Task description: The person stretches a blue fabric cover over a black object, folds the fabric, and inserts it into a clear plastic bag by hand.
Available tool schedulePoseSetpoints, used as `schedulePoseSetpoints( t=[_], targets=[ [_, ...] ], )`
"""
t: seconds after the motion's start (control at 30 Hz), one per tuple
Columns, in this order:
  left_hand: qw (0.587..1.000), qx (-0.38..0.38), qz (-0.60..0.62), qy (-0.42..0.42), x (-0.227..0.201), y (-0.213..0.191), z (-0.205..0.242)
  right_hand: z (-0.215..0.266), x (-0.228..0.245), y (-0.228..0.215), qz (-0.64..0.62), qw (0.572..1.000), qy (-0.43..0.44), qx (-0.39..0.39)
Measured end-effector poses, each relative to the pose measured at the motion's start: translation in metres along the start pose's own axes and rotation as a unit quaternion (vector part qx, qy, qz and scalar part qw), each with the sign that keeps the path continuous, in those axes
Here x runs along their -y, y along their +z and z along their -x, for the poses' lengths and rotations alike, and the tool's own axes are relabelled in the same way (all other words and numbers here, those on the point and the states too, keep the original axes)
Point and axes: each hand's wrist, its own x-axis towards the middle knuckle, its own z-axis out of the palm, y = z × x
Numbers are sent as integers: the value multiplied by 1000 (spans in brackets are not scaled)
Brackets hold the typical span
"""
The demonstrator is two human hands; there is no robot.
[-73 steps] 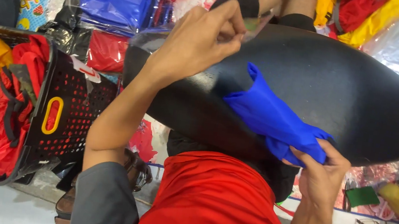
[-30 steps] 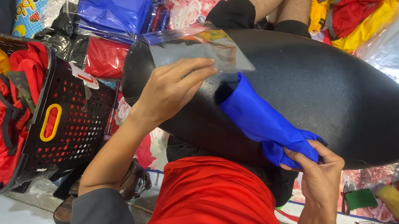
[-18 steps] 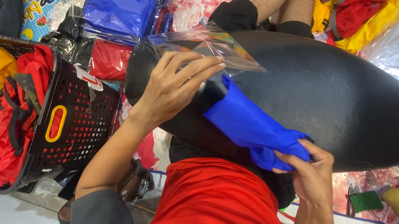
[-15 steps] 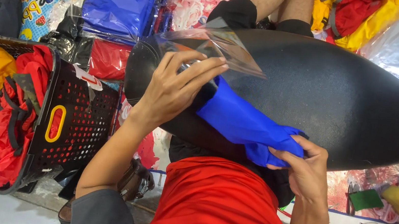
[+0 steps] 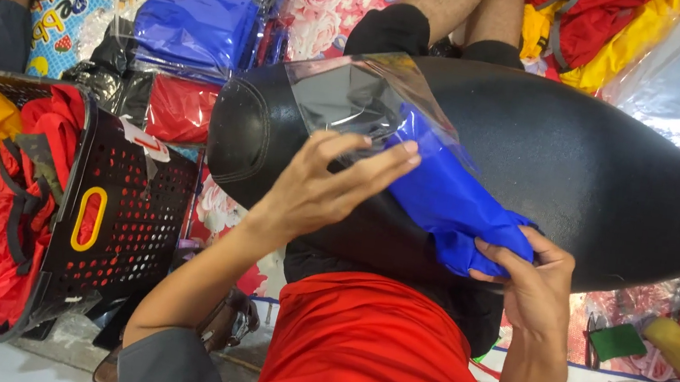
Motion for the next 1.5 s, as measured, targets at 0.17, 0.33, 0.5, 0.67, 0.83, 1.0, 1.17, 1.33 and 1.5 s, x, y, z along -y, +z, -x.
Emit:
schedulePoseSetpoints(
  t=[0.17,0.33,0.5,0.67,0.83,1.0,1.17,1.33,1.5],
  targets=[
    [999,4,-29,13,-12,12,2,5,3,15,-10,1000,17,-17],
    [1000,-1,-21,4,-26,16,-2,17,-2,30,-3,999,-5,-47],
    [1000,-6,-16,-16,-32,23,2,23,1,37,-12,996,-33,-79],
    [999,-13,31,-40,-26,28,9,28,-3,44,3,992,-90,-89],
    [996,-49,66,-48,-23,33,12,37,10,56,6,988,-107,-115],
    [994,-92,53,-32,-17,30,-8,38,4,46,37,983,-171,-62],
    [994,-96,49,-18,-24,28,-22,37,11,39,58,972,-223,-44],
    [993,-104,50,-21,-27,28,-25,39,13,50,140,940,-295,-103],
    [993,-105,52,-17,-34,39,-21,37,12,56,102,952,-261,-122]
  ],
)
